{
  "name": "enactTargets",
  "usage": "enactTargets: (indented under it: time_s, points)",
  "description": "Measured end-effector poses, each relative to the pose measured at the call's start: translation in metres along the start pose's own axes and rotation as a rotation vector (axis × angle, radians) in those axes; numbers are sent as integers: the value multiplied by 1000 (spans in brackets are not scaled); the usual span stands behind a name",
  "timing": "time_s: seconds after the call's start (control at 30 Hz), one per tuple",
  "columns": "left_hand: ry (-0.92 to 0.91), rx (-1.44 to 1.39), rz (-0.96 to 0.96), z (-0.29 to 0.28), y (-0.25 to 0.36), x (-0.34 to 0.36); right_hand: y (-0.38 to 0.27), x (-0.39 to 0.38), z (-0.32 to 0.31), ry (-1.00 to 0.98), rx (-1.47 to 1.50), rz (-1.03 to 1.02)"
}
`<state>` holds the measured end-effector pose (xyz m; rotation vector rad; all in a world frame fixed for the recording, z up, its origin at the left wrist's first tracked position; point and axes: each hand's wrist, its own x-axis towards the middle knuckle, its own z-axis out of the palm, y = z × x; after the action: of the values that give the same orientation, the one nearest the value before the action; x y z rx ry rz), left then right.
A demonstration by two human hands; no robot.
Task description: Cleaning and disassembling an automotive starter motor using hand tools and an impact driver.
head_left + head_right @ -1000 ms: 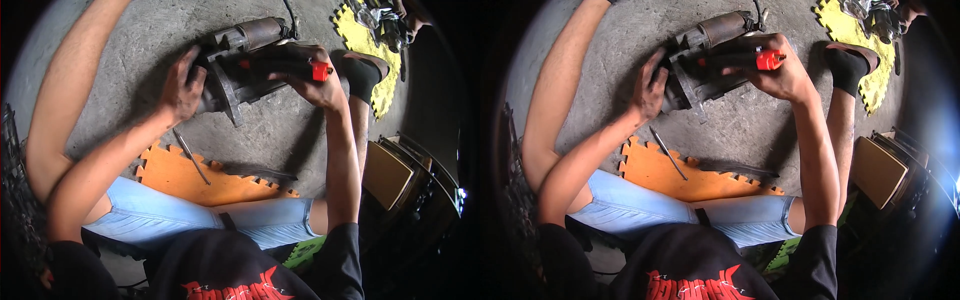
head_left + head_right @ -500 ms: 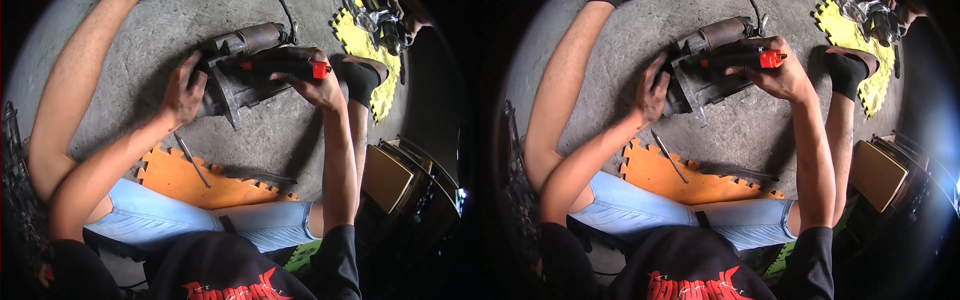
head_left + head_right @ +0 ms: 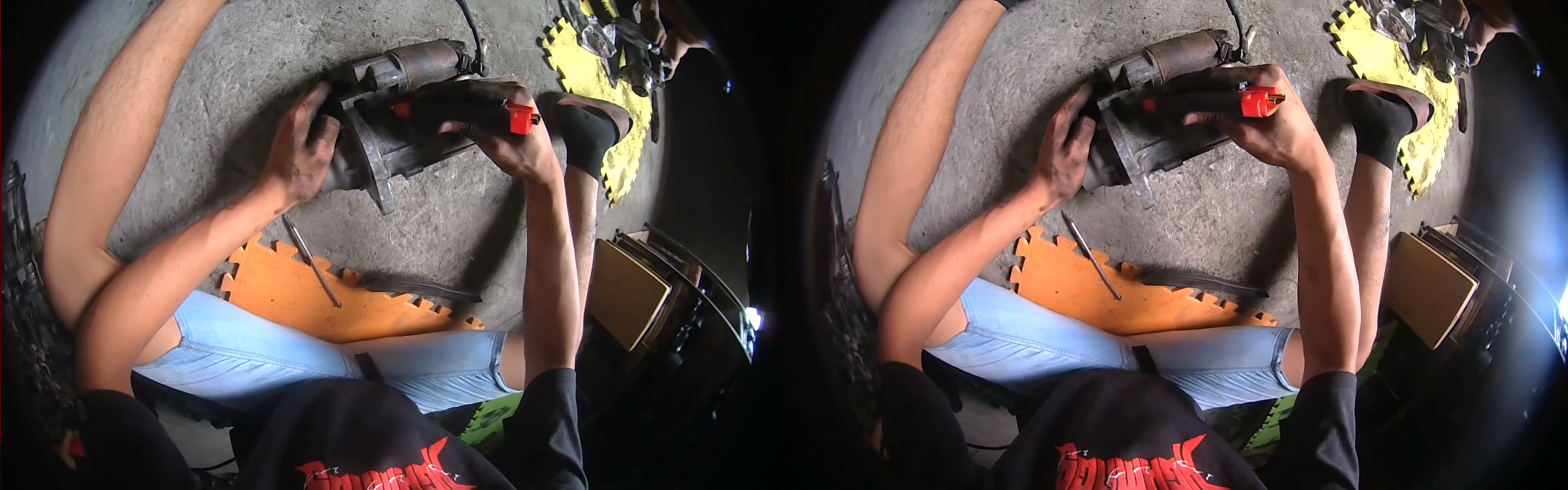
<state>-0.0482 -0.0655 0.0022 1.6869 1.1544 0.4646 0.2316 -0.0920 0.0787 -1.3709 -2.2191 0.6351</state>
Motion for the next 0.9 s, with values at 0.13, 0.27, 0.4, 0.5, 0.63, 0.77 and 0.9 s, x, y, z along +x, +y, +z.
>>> enactTargets:
  time_s: [0.13,0.27,0.4,0.5,0.63,0.77,0.9]
  points:
    - [53,-8,41,2,-7,0,-5,-3,7,64,364,210]
    - [70,-20,90,4,-13,2,-8,-6,10,79,246,211]
    - [56,88,233,5,-24,2,-5,-3,4,-27,130,97]
    - [83,11,94,7,-20,0,-24,1,7,114,349,355]
    - [70,9,104,7,-15,0,-5,-20,15,58,153,208]
    - [61,25,136,5,-23,1,-7,-18,12,115,378,330]
    - [69,163,230,9,-36,1,-9,-9,-9,117,450,384]
